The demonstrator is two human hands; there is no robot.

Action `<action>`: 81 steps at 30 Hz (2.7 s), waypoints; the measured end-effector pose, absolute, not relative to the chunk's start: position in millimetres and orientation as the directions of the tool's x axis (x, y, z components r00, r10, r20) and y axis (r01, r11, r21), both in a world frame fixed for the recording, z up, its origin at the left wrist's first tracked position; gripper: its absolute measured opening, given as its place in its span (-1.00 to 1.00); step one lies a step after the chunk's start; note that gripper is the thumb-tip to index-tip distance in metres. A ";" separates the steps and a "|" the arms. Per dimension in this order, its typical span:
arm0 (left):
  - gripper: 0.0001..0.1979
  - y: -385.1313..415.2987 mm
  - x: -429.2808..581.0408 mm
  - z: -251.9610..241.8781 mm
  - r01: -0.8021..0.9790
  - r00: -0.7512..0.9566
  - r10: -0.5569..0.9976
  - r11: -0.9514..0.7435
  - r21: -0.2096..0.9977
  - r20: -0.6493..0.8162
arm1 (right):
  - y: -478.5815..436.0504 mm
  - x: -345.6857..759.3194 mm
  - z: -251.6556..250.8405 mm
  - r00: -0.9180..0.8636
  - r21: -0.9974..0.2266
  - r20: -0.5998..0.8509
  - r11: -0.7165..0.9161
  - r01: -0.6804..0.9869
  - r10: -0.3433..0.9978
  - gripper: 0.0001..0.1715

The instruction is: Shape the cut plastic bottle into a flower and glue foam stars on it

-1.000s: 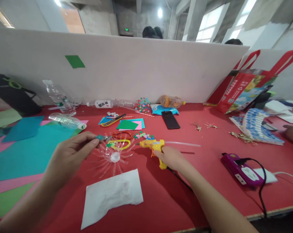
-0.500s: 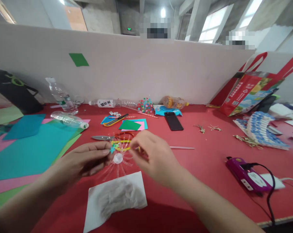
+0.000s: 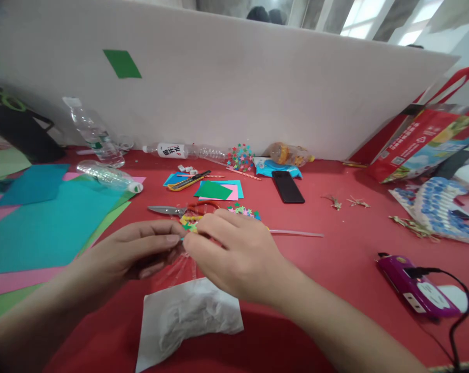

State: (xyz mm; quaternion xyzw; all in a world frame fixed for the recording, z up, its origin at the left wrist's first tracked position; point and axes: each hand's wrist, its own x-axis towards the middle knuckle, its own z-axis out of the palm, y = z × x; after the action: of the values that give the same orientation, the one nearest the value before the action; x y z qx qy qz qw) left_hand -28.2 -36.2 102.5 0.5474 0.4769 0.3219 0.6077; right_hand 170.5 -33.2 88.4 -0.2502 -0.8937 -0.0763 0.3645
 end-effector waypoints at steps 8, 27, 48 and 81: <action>-0.91 -19.8 -57.7 82.5 0.601 0.214 0.881 -0.459 0.654 0.422 | -13.3 174.0 97.6 -0.525 -0.349 0.636 0.817 0.458 0.566 -0.84; -0.81 -26.6 -47.8 48.0 0.679 0.345 0.833 -0.539 0.499 0.432 | 0.0 166.9 82.8 -0.661 -0.518 0.460 0.784 0.342 0.593 -0.87; -0.74 -26.6 -41.7 40.5 0.644 0.374 0.777 -0.610 0.461 0.506 | 11.8 170.2 69.0 -0.801 -0.388 0.430 0.886 0.253 0.417 -0.84; -0.78 -30.1 -41.4 38.3 0.607 0.340 0.808 -0.579 0.545 0.481 | 9.6 167.6 69.7 -0.768 -0.578 0.332 0.762 0.293 0.547 -0.87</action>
State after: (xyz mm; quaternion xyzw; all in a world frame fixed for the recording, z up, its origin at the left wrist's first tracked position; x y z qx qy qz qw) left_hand -41.4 -30.1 38.3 0.8071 0.4385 0.3715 0.1355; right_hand 167.6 9.6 69.7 -0.2322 -0.9050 0.2552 0.2488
